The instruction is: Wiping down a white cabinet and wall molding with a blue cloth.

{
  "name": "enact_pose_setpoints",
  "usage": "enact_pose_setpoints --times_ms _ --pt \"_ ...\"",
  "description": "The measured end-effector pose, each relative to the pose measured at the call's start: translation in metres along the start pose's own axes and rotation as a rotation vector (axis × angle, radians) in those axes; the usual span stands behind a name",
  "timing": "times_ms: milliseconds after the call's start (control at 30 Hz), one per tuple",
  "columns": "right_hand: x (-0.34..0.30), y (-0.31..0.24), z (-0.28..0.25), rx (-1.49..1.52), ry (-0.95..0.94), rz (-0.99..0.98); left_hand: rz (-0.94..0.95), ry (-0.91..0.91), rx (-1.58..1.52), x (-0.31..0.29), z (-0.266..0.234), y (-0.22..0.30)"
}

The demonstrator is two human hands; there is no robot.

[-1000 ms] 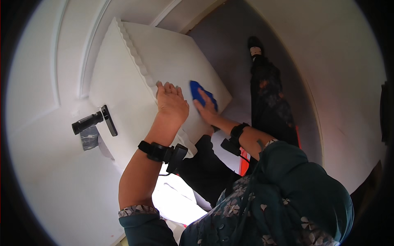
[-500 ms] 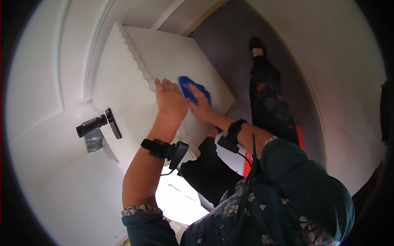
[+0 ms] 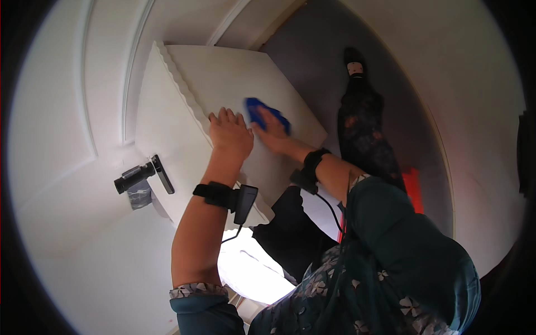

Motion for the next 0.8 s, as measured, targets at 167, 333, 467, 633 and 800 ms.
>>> enact_pose_setpoints --times_ms 167,333,467,633,800 --pt "-0.029 0.031 0.003 0.008 0.029 0.399 0.067 -0.126 0.040 0.000 -0.002 0.018" --pt "-0.012 -0.040 0.017 -0.080 -0.130 -0.142 -0.034 -0.145 -0.084 0.020 -0.012 0.018" --pt "-0.006 0.032 -0.019 0.072 0.011 0.314 0.019 -0.161 -0.207 0.045 -0.014 0.038" --pt "-0.045 0.099 -0.015 0.103 0.095 0.641 0.073 -0.154 -0.199 0.040 0.002 0.065" --pt "0.016 0.056 0.002 -0.411 0.056 0.146 0.103 -0.100 -0.305 0.072 -0.020 0.103"
Point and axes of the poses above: each hand's wrist, its own x-axis towards the middle knuckle, its own z-axis out of the palm, y = z × x, the point moved 6 cm from there along x, towards the middle knuckle, and after that the axes turned 6 degrees about x, right-handed, at the moved point
